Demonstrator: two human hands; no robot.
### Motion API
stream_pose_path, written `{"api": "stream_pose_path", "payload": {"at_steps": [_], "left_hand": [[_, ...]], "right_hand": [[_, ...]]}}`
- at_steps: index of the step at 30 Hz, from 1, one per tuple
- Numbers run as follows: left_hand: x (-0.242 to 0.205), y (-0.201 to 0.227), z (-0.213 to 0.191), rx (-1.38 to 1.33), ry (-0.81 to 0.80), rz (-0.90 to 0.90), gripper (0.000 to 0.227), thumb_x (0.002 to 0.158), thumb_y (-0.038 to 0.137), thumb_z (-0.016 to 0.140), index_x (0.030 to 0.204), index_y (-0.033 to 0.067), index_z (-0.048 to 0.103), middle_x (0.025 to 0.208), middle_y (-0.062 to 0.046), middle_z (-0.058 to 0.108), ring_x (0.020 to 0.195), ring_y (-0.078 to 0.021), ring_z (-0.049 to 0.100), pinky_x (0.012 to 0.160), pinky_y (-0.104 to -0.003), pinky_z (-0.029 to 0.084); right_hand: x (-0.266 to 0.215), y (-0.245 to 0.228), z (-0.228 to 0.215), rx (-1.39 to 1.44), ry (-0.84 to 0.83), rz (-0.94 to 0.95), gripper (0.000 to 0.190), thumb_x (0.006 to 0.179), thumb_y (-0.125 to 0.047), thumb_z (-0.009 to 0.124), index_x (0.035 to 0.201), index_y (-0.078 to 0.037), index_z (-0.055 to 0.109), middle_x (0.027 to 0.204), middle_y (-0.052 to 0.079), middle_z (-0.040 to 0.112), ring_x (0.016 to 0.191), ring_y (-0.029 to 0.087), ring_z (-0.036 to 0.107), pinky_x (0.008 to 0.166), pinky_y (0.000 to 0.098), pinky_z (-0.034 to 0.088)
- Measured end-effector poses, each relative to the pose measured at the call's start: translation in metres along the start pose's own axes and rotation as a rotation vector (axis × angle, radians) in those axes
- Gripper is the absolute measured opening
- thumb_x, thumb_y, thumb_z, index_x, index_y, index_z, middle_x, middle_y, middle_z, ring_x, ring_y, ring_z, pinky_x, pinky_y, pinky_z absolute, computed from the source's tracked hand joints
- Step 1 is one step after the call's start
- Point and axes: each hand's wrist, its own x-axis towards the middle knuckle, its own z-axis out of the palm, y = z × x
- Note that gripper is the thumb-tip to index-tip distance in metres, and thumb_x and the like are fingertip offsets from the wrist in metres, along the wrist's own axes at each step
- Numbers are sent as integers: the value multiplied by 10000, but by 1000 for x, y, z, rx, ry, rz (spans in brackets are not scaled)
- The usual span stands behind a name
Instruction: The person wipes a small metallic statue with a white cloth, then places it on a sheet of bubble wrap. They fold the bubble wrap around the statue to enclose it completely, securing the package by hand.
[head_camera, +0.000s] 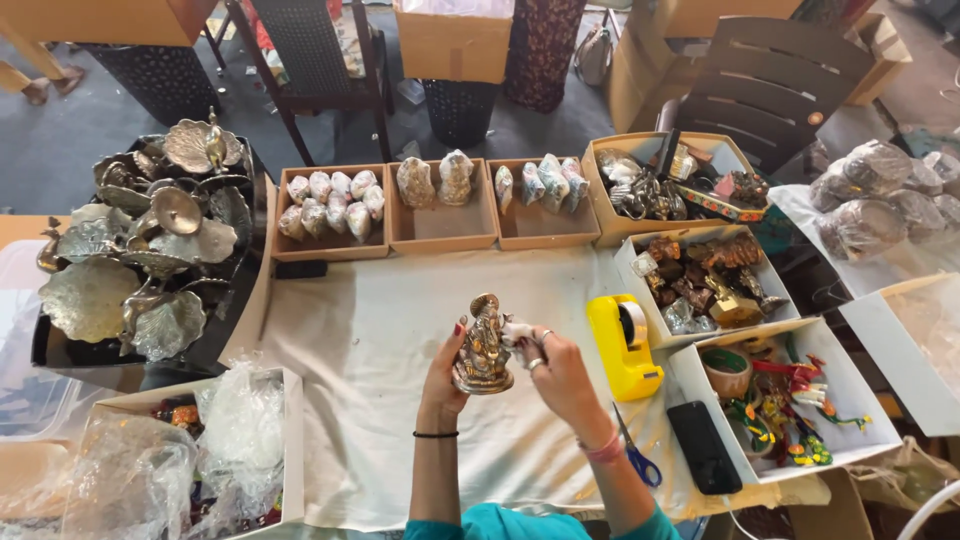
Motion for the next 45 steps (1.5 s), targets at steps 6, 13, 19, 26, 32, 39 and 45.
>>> {"api": "stream_pose_path", "payload": {"at_steps": [6,13,19,26,32,39,45], "left_hand": [[-1,4,13,43,-21,-2,589,1002,408,531,1384,-40,543,1274,-187,706,1044,-242,738,899,-397,605],[0,-10,-14,177,79,81,484,1027,360,593,1304,-34,631,1149,-156,742,990,-212,727,847,-346,599],[3,-3,10,119,229,183,411,1020,372,617,1172,-5,680,991,-85,751,840,-150,720,728,-299,587],[24,-34,-50,159,325,299,359,1044,350,655,1128,2,622,912,-88,722,737,-160,674,637,-331,569],[26,-11,-61,225,297,254,367,944,307,673,1169,18,651,987,-81,755,833,-147,709,736,-317,596],[66,-22,-80,910,399,289,686,735,158,894,1293,-13,535,1068,-103,737,933,-177,711,806,-340,591],[75,-32,-88,1335,450,375,999,682,126,885,1491,70,301,1055,-121,715,930,-249,720,846,-365,575]], "right_hand": [[4,24,-18,-34,-263,210,134,964,-60,617,1042,-11,714,794,167,707,673,278,665,636,360,531],[15,-43,-9,-150,151,-56,262,875,-16,654,1118,-74,736,961,129,715,812,312,667,746,394,533],[-22,0,53,-293,148,-223,334,841,42,688,1154,-69,711,1013,123,671,935,346,615,852,428,515],[-47,34,66,-255,124,-291,400,769,51,662,1138,-99,705,1019,114,674,944,338,640,843,421,533],[-52,156,43,-371,83,23,304,782,4,696,1053,-103,779,958,130,698,946,336,659,827,412,544],[-69,246,34,-34,190,545,258,868,-16,660,1107,-48,751,944,126,746,779,227,747,725,337,585],[-80,262,46,-260,221,406,418,818,5,685,1233,-47,701,1193,189,658,1117,353,634,964,416,507]]}}
